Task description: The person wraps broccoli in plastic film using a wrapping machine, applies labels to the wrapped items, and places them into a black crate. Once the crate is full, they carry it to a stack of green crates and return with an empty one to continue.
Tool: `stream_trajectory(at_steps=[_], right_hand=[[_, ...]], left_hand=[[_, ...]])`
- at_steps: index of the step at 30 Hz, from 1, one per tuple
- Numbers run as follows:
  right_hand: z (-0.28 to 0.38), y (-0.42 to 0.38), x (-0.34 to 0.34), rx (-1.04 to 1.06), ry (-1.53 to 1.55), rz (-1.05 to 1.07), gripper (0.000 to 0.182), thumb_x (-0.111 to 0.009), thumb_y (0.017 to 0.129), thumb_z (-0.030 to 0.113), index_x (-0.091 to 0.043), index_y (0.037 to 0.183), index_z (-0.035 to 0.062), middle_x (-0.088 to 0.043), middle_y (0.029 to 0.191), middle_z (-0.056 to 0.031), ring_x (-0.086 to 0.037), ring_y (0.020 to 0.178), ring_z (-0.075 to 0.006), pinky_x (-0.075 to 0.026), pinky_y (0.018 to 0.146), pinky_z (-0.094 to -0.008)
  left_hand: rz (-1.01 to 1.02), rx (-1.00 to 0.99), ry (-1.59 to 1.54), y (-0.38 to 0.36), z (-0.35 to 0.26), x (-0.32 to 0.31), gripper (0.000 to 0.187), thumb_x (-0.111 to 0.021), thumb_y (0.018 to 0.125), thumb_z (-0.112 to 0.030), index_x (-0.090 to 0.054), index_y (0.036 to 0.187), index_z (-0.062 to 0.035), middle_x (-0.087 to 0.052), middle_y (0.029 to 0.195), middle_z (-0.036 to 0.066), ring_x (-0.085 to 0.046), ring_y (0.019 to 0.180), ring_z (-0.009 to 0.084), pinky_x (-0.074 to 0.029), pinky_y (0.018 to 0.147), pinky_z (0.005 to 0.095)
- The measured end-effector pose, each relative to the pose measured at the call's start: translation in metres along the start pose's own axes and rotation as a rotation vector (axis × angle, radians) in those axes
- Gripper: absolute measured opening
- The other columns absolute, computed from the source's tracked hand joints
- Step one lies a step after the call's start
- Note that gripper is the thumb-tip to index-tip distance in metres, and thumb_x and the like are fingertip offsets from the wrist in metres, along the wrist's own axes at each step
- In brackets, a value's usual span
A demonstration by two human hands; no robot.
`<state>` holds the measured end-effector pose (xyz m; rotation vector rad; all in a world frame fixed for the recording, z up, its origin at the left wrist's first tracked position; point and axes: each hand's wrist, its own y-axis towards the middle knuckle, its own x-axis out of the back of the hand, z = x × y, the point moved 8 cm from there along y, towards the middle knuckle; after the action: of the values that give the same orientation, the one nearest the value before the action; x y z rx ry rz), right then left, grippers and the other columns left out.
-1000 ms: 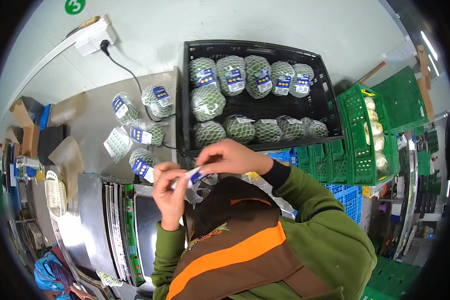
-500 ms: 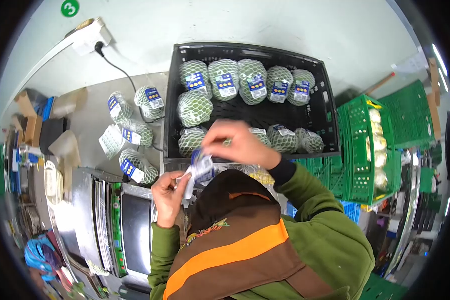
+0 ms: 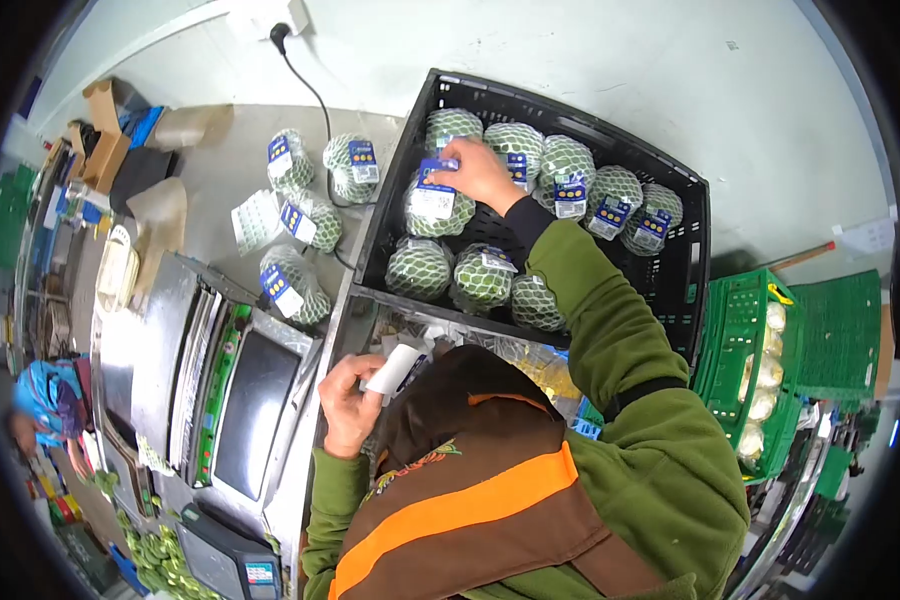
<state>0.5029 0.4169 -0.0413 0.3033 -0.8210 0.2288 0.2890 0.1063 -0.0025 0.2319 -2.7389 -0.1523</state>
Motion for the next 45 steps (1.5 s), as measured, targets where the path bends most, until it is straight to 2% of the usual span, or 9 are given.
stream_trajectory(at_steps=[4, 6, 10, 12, 19, 24, 29, 33, 45], right_hand=[[0.042, -0.021, 0.023, 0.181, -0.249, -0.16, 0.053, -0.081, 0.075, 0.03, -0.061, 0.118, 0.0068, -0.054, 0.119, -0.0154, -0.049, 0.114, -0.0375, -0.046, 0.093, -0.0455], [0.037, -0.027, -0.016, 0.351, -0.22, 0.183, 0.054, -0.079, 0.077, 0.03, -0.059, 0.122, 0.0077, -0.055, 0.12, -0.0146, -0.051, 0.113, -0.0382, -0.045, 0.094, -0.0465], [0.133, -0.07, 0.03, 0.371, 0.229, 0.06, 0.042, -0.075, 0.082, 0.024, -0.062, 0.118, 0.0055, -0.058, 0.114, -0.0145, -0.058, 0.106, -0.0323, -0.048, 0.091, -0.0405], [0.172, -0.11, -0.001, 0.2, 0.688, 0.517, 0.043, -0.073, 0.085, 0.021, -0.059, 0.121, 0.0027, -0.058, 0.113, -0.0156, -0.06, 0.104, -0.0317, -0.05, 0.088, -0.0368], [0.191, -0.184, -0.089, 0.277, 0.569, 0.828, 0.036, -0.073, 0.085, 0.011, -0.063, 0.119, 0.0023, -0.062, 0.105, -0.0099, -0.062, 0.097, -0.0221, -0.051, 0.085, -0.0329], [0.171, -0.184, -0.131, 0.384, 0.65, 0.525, 0.018, -0.073, 0.084, 0.008, -0.07, 0.101, 0.002, -0.064, 0.097, -0.0088, -0.063, 0.089, -0.0186, -0.051, 0.076, -0.0287], [0.128, -0.17, -0.225, 0.129, 0.598, 0.498, 0.011, -0.073, 0.083, 0.011, -0.07, 0.091, 0.0039, -0.061, 0.084, -0.0074, -0.059, 0.073, -0.0188, -0.047, 0.066, -0.031], [0.12, -0.159, -0.27, 0.142, 0.502, 0.409, 0.015, -0.074, 0.079, 0.008, -0.07, 0.093, 0.0042, -0.063, 0.087, -0.0109, -0.064, 0.082, -0.0265, -0.05, 0.072, -0.0351], [0.037, -0.183, -0.328, -0.285, 0.389, 0.141, 0.063, -0.088, 0.07, 0.034, -0.052, 0.105, -0.0027, -0.057, 0.1, -0.0145, -0.058, 0.086, -0.023, -0.049, 0.074, -0.0363]], left_hand=[[-0.098, -0.299, 0.213, 0.002, -0.044, -0.002, 0.018, -0.074, 0.069, 0.001, -0.064, 0.084, -0.0053, -0.062, 0.089, 0.01, -0.06, 0.084, 0.0275, -0.047, 0.078, 0.0375], [-0.061, -0.351, 0.23, -0.001, -0.034, -0.003, 0.022, -0.072, 0.071, 0.002, -0.063, 0.09, -0.0038, -0.062, 0.087, 0.011, -0.06, 0.083, 0.0285, -0.048, 0.076, 0.0368], [-0.126, 0.09, -0.16, -0.014, 0.027, 0.01, 0.022, -0.06, 0.084, 0.0, -0.064, 0.105, 0.0026, -0.064, 0.092, 0.006, -0.058, 0.085, 0.0124, -0.047, 0.079, 0.0254], [-0.168, 0.202, -0.389, -0.02, 0.047, 0.011, 0.02, -0.06, 0.09, -0.003, -0.065, 0.108, 0.0024, -0.065, 0.097, 0.003, -0.058, 0.087, 0.0095, -0.047, 0.081, 0.0245], [-0.29, 0.315, -0.677, -0.049, 0.09, 0.008, 0.015, -0.066, 0.09, -0.005, -0.067, 0.104, -0.0005, -0.069, 0.099, 0.004, -0.063, 0.088, 0.0081, -0.051, 0.079, 0.0238], [-0.408, 0.584, -0.874, -0.078, 0.147, -0.018, 0.004, -0.064, 0.091, -0.009, -0.066, 0.089, -0.0054, -0.066, 0.077, -0.001, -0.057, 0.063, 0.0039, -0.046, 0.056, 0.021], [-0.529, 0.876, -1.054, -0.086, 0.2, -0.041, 0.048, -0.047, 0.098, -0.056, -0.063, 0.095, -0.0116, -0.063, 0.078, 0.001, -0.059, 0.064, 0.0149, -0.048, 0.057, 0.028], [-0.696, 0.882, -0.762, -0.072, 0.235, -0.025, 0.032, -0.074, 0.088, -0.041, -0.069, 0.098, -0.0109, -0.061, 0.077, -0.004, -0.055, 0.064, 0.0069, -0.046, 0.058, 0.0262], [-0.878, 0.883, -0.574, -0.071, 0.273, -0.013, 0.054, -0.071, 0.089, -0.043, -0.071, 0.107, 0.0081, -0.072, 0.097, 0.01, -0.062, 0.085, 0.0143, -0.049, 0.082, 0.0289]])
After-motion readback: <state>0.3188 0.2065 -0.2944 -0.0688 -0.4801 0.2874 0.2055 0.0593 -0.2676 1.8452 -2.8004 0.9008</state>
